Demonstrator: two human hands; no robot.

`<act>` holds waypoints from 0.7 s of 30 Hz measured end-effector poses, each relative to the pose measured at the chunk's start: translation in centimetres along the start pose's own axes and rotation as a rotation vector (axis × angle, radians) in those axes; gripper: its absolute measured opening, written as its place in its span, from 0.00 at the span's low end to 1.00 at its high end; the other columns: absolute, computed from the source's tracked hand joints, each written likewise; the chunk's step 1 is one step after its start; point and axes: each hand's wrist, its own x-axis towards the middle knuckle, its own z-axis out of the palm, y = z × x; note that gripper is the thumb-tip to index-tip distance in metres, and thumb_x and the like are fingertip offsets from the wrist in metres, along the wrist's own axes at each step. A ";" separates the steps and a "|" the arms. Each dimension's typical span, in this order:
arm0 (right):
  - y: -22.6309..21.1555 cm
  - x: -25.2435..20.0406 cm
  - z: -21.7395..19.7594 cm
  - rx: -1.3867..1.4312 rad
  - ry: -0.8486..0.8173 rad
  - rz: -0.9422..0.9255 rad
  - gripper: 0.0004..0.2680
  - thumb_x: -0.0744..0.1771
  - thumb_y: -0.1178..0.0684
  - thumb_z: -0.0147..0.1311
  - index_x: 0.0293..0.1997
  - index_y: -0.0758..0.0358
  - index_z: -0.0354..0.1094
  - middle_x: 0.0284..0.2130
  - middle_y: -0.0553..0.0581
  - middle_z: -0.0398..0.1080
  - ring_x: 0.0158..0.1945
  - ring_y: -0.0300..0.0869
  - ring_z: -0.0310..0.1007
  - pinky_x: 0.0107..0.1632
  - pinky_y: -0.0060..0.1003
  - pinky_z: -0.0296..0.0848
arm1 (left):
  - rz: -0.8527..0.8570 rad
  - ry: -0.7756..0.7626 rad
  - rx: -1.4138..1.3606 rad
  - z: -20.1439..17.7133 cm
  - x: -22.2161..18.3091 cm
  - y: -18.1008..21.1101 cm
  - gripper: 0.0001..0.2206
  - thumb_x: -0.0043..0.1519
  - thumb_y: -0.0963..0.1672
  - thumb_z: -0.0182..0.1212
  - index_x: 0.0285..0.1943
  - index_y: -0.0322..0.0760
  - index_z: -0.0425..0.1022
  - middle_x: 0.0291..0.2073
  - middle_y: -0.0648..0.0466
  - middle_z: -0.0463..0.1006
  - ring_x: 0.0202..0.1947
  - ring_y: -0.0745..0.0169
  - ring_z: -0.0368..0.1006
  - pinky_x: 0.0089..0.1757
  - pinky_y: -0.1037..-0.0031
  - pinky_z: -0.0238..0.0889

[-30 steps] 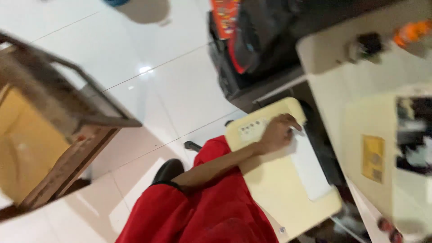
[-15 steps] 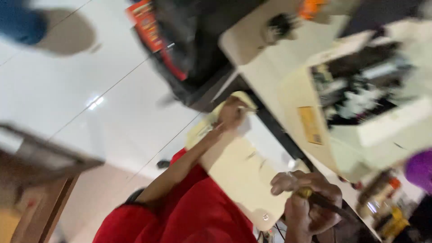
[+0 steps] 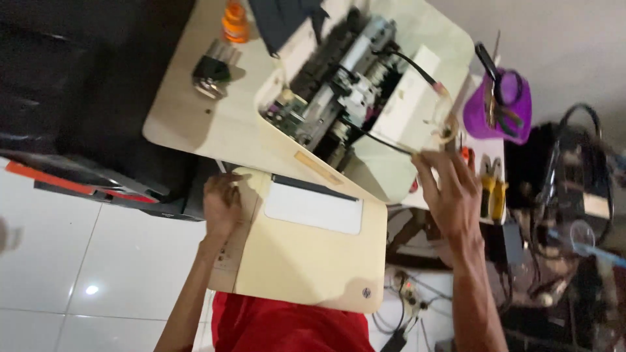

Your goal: Reassembling the internal components and connecting ribbon cables of a printer.

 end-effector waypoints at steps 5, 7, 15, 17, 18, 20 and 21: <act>-0.3 1.5 -0.6 -0.102 -0.173 0.011 0.04 0.66 0.61 0.71 0.42 0.64 0.79 0.30 0.54 0.74 0.34 0.45 0.76 0.43 0.38 0.75 | -0.100 -0.071 0.069 -2.1 -0.1 -1.7 0.14 0.66 0.45 0.63 0.54 0.29 0.74 0.48 0.32 0.73 0.53 0.29 0.71 0.53 0.48 0.66; -0.4 1.7 -1.0 -0.102 -0.170 0.022 0.05 0.66 0.61 0.71 0.43 0.64 0.80 0.30 0.53 0.73 0.33 0.45 0.76 0.43 0.37 0.75 | -0.221 -0.154 -0.029 -2.1 -0.5 -4.1 0.18 0.64 0.50 0.65 0.55 0.32 0.75 0.46 0.37 0.74 0.50 0.36 0.73 0.52 0.51 0.68; -1.9 -5.2 -1.9 0.055 -0.054 0.293 0.06 0.68 0.62 0.68 0.49 0.64 0.80 0.33 0.56 0.74 0.34 0.48 0.75 0.45 0.42 0.75 | -0.752 -0.259 -0.167 -5.1 -2.1 9.9 0.40 0.53 0.58 0.70 0.70 0.32 0.67 0.61 0.35 0.70 0.63 0.40 0.68 0.58 0.55 0.64; -0.8 -13.4 -1.0 -0.034 0.018 0.576 0.05 0.71 0.51 0.62 0.39 0.56 0.78 0.24 0.49 0.69 0.28 0.43 0.69 0.43 0.38 0.71 | -0.896 -0.270 -0.183 -5.4 -2.1 12.9 0.48 0.52 0.61 0.65 0.77 0.32 0.57 0.71 0.33 0.60 0.71 0.36 0.57 0.64 0.51 0.55; -2.9 -14.2 -1.0 -0.040 0.017 0.587 0.05 0.71 0.51 0.62 0.39 0.56 0.78 0.24 0.49 0.69 0.28 0.43 0.69 0.43 0.38 0.71 | -0.897 -0.279 -0.174 -5.1 -2.1 11.7 0.48 0.52 0.61 0.65 0.77 0.32 0.57 0.71 0.33 0.60 0.71 0.36 0.57 0.64 0.51 0.55; -7.3 -16.0 -0.9 0.080 -0.056 0.958 0.06 0.71 0.58 0.57 0.35 0.63 0.74 0.22 0.60 0.70 0.28 0.54 0.72 0.39 0.44 0.69 | -0.947 -0.249 -0.161 -4.6 -2.0 9.3 0.49 0.54 0.61 0.64 0.79 0.31 0.51 0.74 0.31 0.52 0.74 0.34 0.50 0.67 0.49 0.49; -8.1 -17.2 -0.5 0.072 -0.052 0.974 0.06 0.71 0.58 0.57 0.35 0.63 0.74 0.22 0.60 0.70 0.28 0.54 0.72 0.39 0.44 0.69 | -0.946 -0.262 -0.148 -4.3 -1.9 11.0 0.49 0.54 0.61 0.64 0.79 0.31 0.51 0.74 0.31 0.52 0.74 0.34 0.50 0.67 0.49 0.49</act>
